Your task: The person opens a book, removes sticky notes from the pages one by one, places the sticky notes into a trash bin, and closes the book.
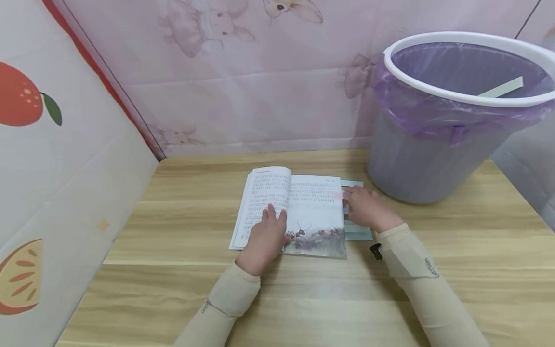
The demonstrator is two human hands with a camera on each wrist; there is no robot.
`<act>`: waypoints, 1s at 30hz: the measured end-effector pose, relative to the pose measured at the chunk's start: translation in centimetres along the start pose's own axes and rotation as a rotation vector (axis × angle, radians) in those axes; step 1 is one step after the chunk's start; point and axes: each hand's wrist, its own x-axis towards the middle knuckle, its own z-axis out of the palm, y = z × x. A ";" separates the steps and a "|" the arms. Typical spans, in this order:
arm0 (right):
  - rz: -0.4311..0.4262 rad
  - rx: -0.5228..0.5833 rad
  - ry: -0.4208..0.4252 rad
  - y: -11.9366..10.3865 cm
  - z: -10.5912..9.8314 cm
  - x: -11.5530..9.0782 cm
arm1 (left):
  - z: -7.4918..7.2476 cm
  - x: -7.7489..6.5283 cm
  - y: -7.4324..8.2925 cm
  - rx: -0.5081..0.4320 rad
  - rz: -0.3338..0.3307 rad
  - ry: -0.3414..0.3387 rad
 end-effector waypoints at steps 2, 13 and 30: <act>-0.009 0.005 0.020 0.1 -0.1 0.0 | -0.1 0.0 0.0 -0.005 -0.001 0.002; -0.047 0.006 0.007 0.6 0.0 0.0 | -0.3 0.2 0.0 -0.030 -0.028 -0.048; -0.043 0.034 0.034 0.9 -0.2 -0.1 | -0.4 0.1 0.1 -0.049 -0.037 -0.055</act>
